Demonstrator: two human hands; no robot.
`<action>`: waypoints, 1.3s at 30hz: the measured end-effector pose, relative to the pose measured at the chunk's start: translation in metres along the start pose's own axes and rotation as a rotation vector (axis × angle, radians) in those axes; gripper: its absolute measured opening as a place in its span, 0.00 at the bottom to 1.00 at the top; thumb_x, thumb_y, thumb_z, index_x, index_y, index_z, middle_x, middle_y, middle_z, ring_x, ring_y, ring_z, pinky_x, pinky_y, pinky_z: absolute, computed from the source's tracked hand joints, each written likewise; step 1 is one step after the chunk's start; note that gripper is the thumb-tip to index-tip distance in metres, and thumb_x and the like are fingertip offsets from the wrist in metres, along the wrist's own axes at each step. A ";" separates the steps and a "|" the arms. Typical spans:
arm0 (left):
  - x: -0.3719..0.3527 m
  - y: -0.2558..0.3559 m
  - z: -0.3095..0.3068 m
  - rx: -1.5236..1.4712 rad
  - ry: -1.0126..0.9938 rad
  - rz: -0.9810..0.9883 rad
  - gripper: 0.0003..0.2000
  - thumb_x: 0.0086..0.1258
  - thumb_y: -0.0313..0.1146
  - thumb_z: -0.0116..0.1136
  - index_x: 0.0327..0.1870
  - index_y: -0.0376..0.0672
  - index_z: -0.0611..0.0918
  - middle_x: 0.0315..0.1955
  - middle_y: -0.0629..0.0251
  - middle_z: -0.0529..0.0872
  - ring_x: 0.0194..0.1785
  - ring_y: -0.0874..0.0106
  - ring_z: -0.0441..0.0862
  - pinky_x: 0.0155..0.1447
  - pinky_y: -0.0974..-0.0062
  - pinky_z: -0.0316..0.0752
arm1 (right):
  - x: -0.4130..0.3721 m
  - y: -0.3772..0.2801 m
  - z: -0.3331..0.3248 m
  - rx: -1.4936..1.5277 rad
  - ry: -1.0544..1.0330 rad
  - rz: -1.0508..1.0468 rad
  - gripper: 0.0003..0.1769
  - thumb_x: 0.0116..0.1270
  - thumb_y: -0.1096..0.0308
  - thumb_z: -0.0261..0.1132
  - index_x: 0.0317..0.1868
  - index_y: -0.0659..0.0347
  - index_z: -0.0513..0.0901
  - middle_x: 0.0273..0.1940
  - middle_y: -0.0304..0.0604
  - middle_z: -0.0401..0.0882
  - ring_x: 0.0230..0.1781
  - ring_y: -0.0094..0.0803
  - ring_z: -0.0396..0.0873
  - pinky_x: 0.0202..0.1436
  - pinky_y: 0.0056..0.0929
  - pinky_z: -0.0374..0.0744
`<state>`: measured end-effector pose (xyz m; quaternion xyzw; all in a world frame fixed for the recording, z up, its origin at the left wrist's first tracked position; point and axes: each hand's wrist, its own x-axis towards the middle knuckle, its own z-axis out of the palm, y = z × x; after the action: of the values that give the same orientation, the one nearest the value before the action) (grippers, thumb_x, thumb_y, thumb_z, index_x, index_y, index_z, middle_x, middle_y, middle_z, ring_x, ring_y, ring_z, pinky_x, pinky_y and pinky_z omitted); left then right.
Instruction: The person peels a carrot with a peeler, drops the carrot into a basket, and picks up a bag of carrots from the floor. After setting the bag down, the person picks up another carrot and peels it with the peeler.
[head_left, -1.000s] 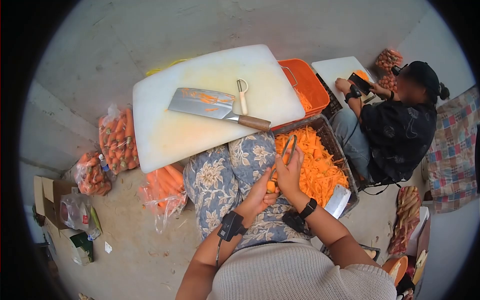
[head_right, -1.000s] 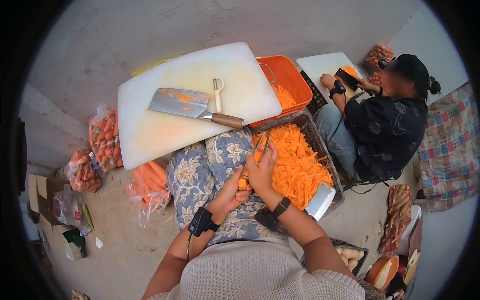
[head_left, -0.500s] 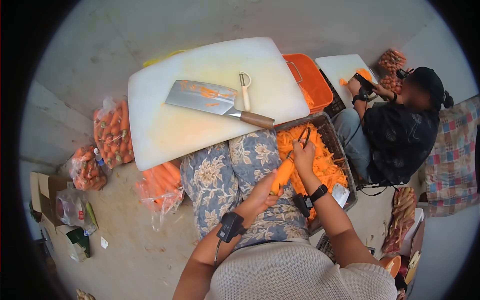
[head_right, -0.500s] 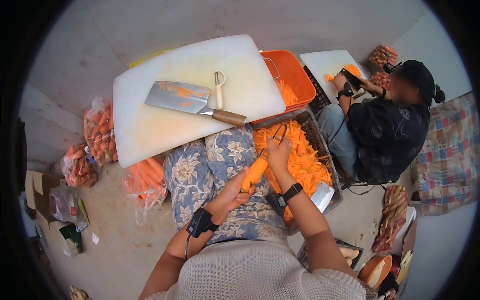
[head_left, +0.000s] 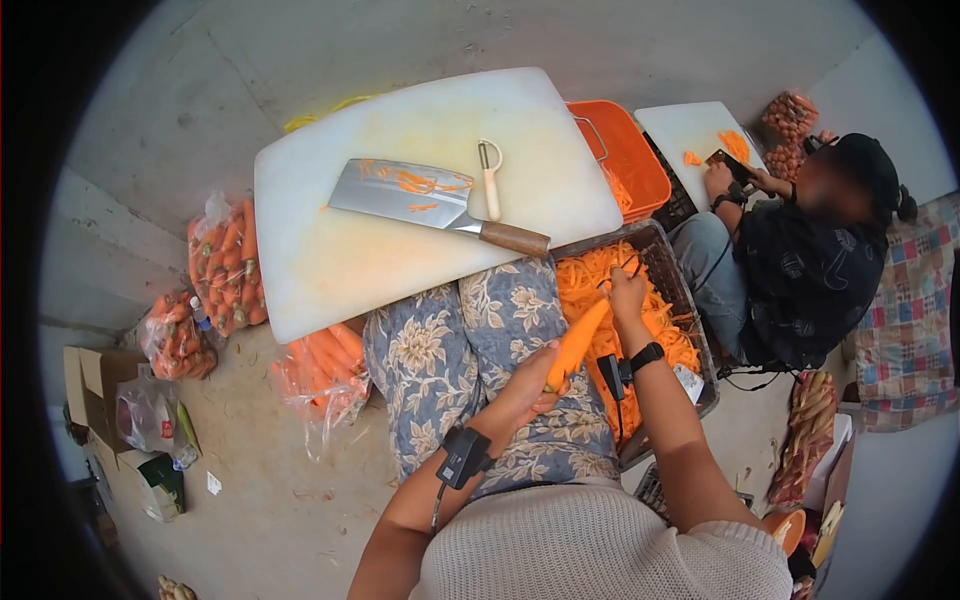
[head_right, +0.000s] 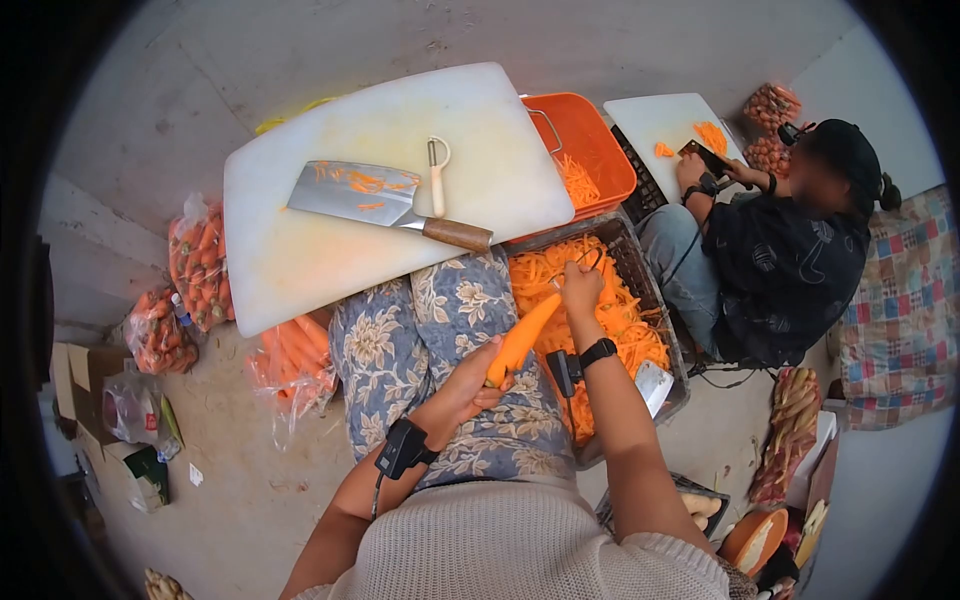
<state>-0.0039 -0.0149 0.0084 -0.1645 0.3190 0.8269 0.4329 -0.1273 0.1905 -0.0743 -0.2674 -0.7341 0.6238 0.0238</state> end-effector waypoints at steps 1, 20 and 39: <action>-0.001 0.000 0.001 0.002 0.005 0.012 0.21 0.73 0.54 0.36 0.42 0.42 0.70 0.18 0.67 0.72 0.08 0.86 0.53 0.11 0.88 0.48 | 0.017 0.015 -0.009 -0.161 0.108 -0.046 0.14 0.61 0.66 0.60 0.33 0.71 0.68 0.33 0.46 0.66 0.21 0.29 0.69 0.22 0.32 0.76; 0.003 -0.008 -0.012 -0.240 -0.152 0.021 0.24 0.70 0.59 0.37 0.38 0.45 0.73 0.19 0.67 0.73 0.12 0.83 0.60 0.16 0.87 0.54 | -0.142 -0.056 0.025 -0.176 -0.051 -0.564 0.21 0.62 0.64 0.61 0.47 0.72 0.66 0.47 0.54 0.65 0.55 0.44 0.61 0.59 0.37 0.61; 0.001 0.000 -0.002 -0.083 0.017 -0.033 0.20 0.72 0.56 0.36 0.39 0.48 0.69 0.17 0.68 0.71 0.09 0.86 0.53 0.11 0.88 0.48 | -0.096 -0.033 0.026 -0.311 -0.045 -0.304 0.23 0.61 0.59 0.61 0.43 0.74 0.70 0.53 0.61 0.61 0.61 0.50 0.55 0.62 0.36 0.58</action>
<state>-0.0048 -0.0156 0.0069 -0.1943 0.2853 0.8309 0.4365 -0.0672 0.1241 -0.0207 -0.1402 -0.8538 0.4979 0.0596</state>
